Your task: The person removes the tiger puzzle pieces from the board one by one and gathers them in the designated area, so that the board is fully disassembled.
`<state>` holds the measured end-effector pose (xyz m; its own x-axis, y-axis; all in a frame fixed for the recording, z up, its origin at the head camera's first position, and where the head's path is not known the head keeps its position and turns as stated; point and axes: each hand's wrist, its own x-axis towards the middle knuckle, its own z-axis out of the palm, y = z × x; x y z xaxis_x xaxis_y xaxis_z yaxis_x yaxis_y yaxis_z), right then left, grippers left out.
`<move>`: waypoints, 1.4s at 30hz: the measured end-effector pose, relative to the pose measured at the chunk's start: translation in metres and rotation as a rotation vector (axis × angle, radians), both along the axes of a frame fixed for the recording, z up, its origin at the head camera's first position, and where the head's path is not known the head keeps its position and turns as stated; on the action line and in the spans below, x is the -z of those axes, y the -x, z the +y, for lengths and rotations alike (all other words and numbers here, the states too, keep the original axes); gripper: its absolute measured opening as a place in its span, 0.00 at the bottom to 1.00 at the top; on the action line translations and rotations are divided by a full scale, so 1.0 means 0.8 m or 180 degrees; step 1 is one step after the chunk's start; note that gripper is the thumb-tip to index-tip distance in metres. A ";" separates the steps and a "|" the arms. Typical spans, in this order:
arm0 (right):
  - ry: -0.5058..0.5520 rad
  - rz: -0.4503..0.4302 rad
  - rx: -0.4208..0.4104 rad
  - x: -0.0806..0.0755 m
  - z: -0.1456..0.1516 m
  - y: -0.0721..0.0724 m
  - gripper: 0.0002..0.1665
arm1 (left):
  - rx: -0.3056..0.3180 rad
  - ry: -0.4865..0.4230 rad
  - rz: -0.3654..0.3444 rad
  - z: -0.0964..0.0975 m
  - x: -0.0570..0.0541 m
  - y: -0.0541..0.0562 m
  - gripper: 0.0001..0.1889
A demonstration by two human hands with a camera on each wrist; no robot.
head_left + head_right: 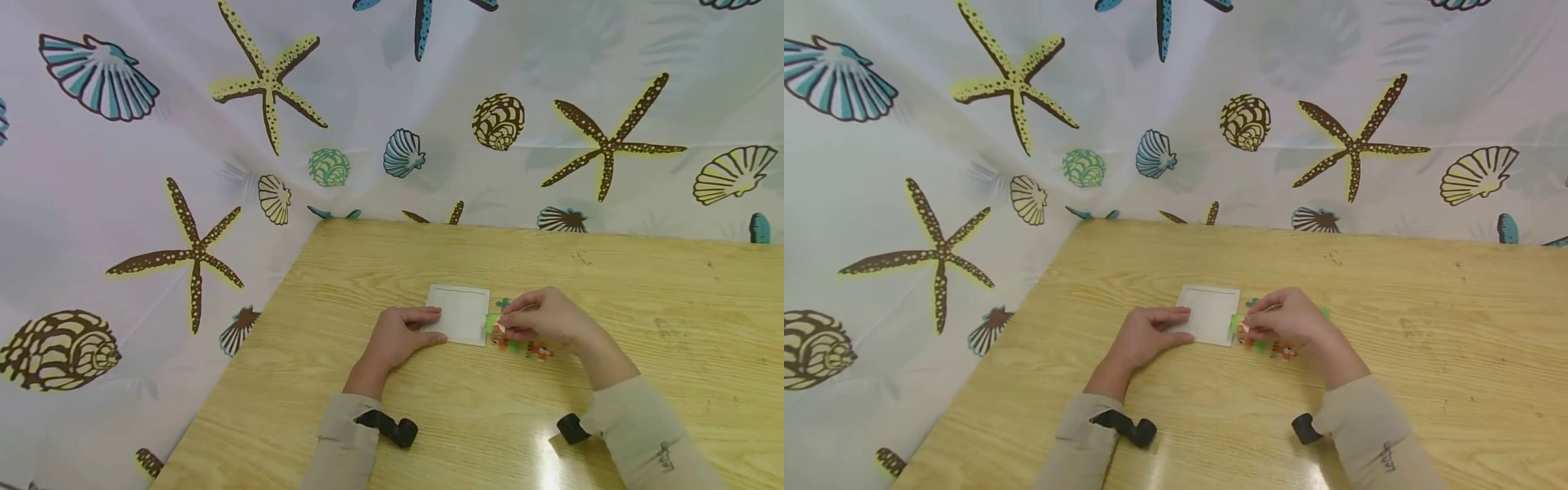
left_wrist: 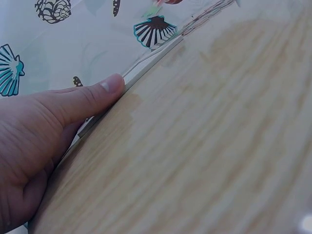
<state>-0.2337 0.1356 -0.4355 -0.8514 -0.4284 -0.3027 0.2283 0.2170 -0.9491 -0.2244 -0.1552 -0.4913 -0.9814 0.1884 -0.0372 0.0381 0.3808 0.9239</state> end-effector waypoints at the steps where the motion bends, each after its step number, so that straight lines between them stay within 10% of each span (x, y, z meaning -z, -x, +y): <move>1: -0.0028 0.0003 -0.0036 0.000 0.003 0.001 0.16 | -0.0001 -0.0004 0.0002 0.000 0.000 0.000 0.20; 42: -0.1239 0.0252 -0.0869 -0.023 0.086 0.002 0.06 | 0.0005 0.0071 0.0017 0.002 -0.004 0.001 0.20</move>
